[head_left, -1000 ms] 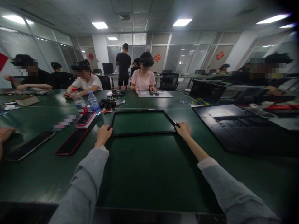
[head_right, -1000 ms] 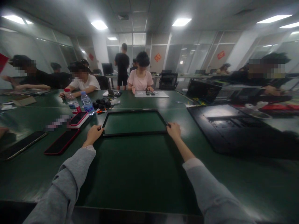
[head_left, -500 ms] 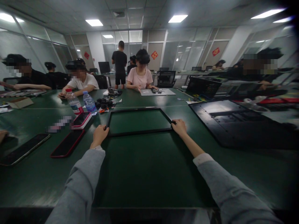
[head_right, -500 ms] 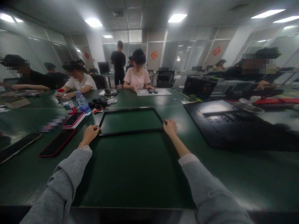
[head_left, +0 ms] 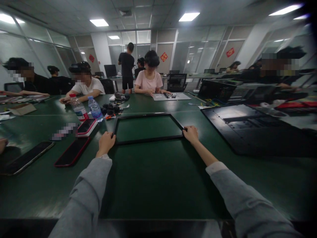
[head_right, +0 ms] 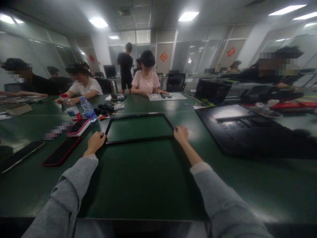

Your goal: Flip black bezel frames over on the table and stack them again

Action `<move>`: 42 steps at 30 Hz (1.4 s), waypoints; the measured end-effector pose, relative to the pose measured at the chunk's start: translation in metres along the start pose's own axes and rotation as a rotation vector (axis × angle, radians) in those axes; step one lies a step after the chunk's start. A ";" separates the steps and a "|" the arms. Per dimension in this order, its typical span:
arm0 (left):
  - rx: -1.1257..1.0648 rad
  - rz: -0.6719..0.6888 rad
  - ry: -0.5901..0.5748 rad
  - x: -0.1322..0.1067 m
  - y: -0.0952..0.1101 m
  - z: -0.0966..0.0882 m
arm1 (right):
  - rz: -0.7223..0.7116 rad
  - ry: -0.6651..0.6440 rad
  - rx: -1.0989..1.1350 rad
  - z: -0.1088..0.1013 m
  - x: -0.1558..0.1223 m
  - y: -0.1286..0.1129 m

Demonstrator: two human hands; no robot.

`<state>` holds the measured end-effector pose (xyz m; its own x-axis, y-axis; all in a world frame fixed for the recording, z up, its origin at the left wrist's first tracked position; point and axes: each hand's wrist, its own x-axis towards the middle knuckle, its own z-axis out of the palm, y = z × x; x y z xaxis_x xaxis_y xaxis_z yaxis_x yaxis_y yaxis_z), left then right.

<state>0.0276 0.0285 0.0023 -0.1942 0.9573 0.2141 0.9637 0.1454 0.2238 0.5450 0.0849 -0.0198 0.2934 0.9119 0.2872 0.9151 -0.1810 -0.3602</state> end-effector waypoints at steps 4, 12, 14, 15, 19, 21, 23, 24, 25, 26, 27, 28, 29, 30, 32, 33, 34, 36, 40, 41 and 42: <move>-0.014 0.011 0.023 -0.007 0.005 -0.007 | -0.008 0.003 0.032 0.001 0.001 0.001; -0.160 -0.010 0.357 -0.018 0.017 -0.016 | -0.114 0.361 0.283 -0.016 -0.013 -0.021; -0.228 -0.032 0.414 -0.017 0.017 -0.017 | -0.113 0.386 0.293 -0.020 -0.018 -0.026; -0.259 -0.038 0.433 -0.015 0.017 -0.017 | -0.109 0.376 0.295 -0.022 -0.019 -0.027; -0.314 -0.011 0.460 -0.010 0.013 -0.012 | -0.107 0.340 0.312 -0.023 -0.020 -0.027; -0.309 0.017 0.457 -0.008 0.011 -0.010 | -0.128 0.343 0.323 -0.022 -0.019 -0.025; -0.280 0.033 0.427 -0.008 0.011 -0.009 | -0.136 0.321 0.325 -0.020 -0.016 -0.021; -0.256 0.025 0.403 -0.009 0.010 -0.009 | -0.133 0.300 0.323 -0.019 -0.014 -0.019; -0.228 0.005 0.377 -0.010 0.011 -0.010 | -0.130 0.273 0.320 -0.017 -0.012 -0.018; -0.200 -0.023 0.353 -0.011 0.011 -0.011 | -0.129 0.244 0.316 -0.015 -0.010 -0.016; -0.172 -0.053 0.329 -0.012 0.011 -0.012 | -0.130 0.216 0.310 -0.013 -0.008 -0.014; -0.148 -0.078 0.307 -0.013 0.011 -0.013 | -0.132 0.189 0.300 -0.010 -0.006 -0.012; -0.127 -0.093 0.286 -0.013 0.011 -0.014 | -0.136 0.167 0.285 -0.008 -0.004 -0.010; -0.111 -0.098 0.260 -0.013 0.010 -0.014 | -0.137 0.148 0.263 -0.006 -0.002 -0.009; -0.088 -0.093 0.205 -0.012 0.009 -0.013 | -0.122 0.116 0.206 -0.003 0.000 -0.006; -0.079 -0.092 0.181 -0.011 0.008 -0.012 | -0.107 0.100 0.176 -0.002 0.000 -0.005; -0.071 -0.092 0.163 -0.009 0.007 -0.010 | -0.090 0.085 0.149 -0.002 0.001 -0.004; -0.059 -0.060 0.143 -0.006 0.005 -0.006 | -0.060 0.054 0.101 0.000 0.002 -0.001; -0.061 0.069 0.131 -0.001 0.003 0.001 | -0.039 0.007 0.053 0.002 0.004 0.002; -0.070 0.081 0.132 -0.001 0.002 0.001 | -0.037 0.001 0.055 0.002 0.004 0.002; -0.081 0.085 0.140 0.000 0.002 0.001 | -0.039 -0.004 0.065 0.002 0.004 0.002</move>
<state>0.0299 0.0287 0.0015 -0.1421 0.9201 0.3649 0.9610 0.0399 0.2738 0.5471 0.0890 -0.0206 0.2567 0.9191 0.2987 0.9058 -0.1210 -0.4061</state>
